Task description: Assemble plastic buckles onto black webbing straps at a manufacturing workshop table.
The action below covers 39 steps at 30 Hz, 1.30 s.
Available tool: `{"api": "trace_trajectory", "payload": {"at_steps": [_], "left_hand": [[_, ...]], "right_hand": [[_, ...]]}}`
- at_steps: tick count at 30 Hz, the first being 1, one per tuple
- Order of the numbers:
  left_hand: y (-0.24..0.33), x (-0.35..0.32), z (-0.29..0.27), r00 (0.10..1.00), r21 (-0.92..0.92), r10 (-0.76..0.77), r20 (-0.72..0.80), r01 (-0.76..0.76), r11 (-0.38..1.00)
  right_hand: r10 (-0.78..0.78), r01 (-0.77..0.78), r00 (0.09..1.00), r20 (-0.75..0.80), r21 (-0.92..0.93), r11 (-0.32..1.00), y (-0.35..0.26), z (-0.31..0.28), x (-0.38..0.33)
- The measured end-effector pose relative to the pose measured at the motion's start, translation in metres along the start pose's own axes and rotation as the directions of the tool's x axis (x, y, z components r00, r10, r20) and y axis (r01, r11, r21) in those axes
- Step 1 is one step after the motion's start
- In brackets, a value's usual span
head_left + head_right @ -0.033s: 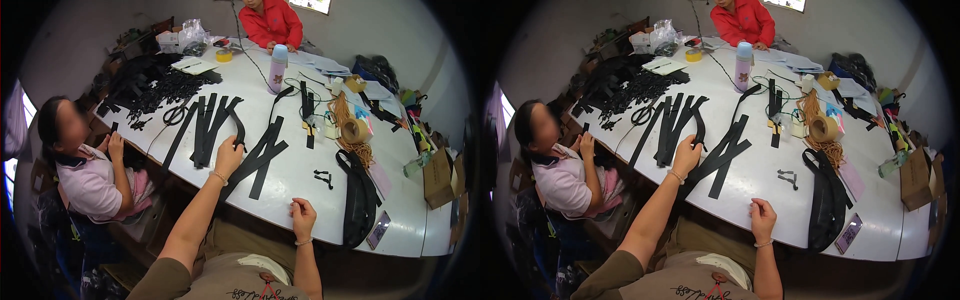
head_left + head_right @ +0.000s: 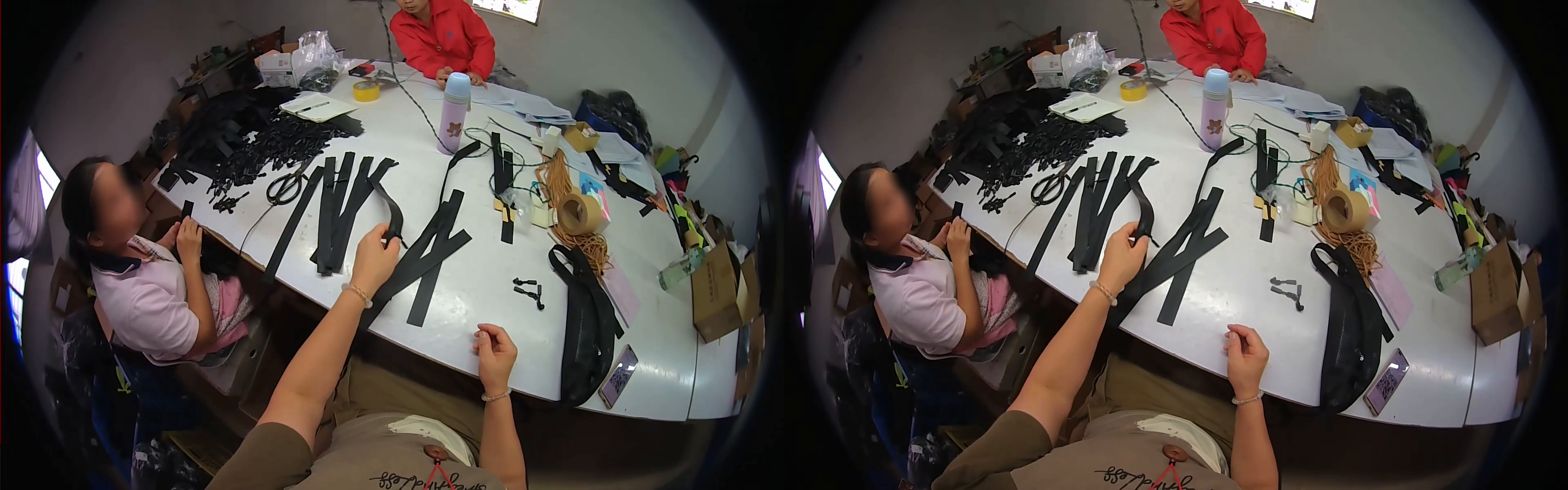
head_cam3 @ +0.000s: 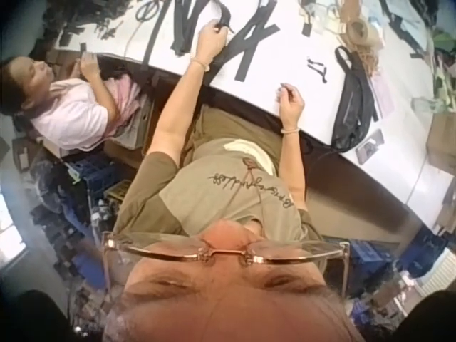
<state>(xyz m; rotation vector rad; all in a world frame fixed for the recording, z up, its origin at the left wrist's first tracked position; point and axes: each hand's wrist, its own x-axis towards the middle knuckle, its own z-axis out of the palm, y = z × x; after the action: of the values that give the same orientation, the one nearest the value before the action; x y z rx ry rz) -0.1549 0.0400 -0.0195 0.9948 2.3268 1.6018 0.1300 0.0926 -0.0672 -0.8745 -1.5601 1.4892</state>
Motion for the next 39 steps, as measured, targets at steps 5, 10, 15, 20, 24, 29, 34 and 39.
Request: {"api": "trace_trajectory", "payload": {"at_steps": [5,10,15,20,24,29,34,39], "left_hand": [[0.039,-0.048,0.002,0.973,-0.389,-0.074,0.219,0.157,0.908],[0.034,-0.094,0.032,0.951,-0.378,-0.019,0.308,0.140,0.915],[0.053,-0.129,0.043,0.914,-0.339,0.060,0.401,0.087,0.937],[0.053,-0.139,0.046,0.864,-0.212,0.165,0.475,-0.070,0.975],[0.055,-0.139,0.040,0.842,-0.159,0.233,0.486,-0.177,0.971],[0.059,-0.107,0.013,0.762,-0.164,0.155,0.629,-0.065,0.984],[0.053,-0.101,0.017,0.690,-0.236,-0.116,0.714,0.394,0.888],[0.036,-0.110,0.041,0.715,-0.549,-0.010,0.699,0.546,0.633]], "right_hand": [[-0.013,0.013,1.000,0.006,-0.019,1.000,-0.003,0.002,0.000],[-0.007,0.007,1.000,0.011,-0.020,1.000,-0.005,0.003,0.001],[0.143,-0.202,0.965,0.219,0.272,0.941,-0.022,0.015,-0.001],[0.142,-0.169,0.984,0.111,0.283,0.944,-0.014,0.027,-0.002],[0.186,-0.203,0.979,0.086,0.282,0.938,-0.018,0.025,0.001],[0.212,-0.213,0.977,0.032,0.262,0.941,-0.014,0.016,-0.002],[0.092,-0.120,0.991,0.101,0.313,0.942,-0.021,0.029,-0.008],[0.163,-0.201,0.971,0.172,0.232,0.952,-0.025,0.028,-0.018]]}}
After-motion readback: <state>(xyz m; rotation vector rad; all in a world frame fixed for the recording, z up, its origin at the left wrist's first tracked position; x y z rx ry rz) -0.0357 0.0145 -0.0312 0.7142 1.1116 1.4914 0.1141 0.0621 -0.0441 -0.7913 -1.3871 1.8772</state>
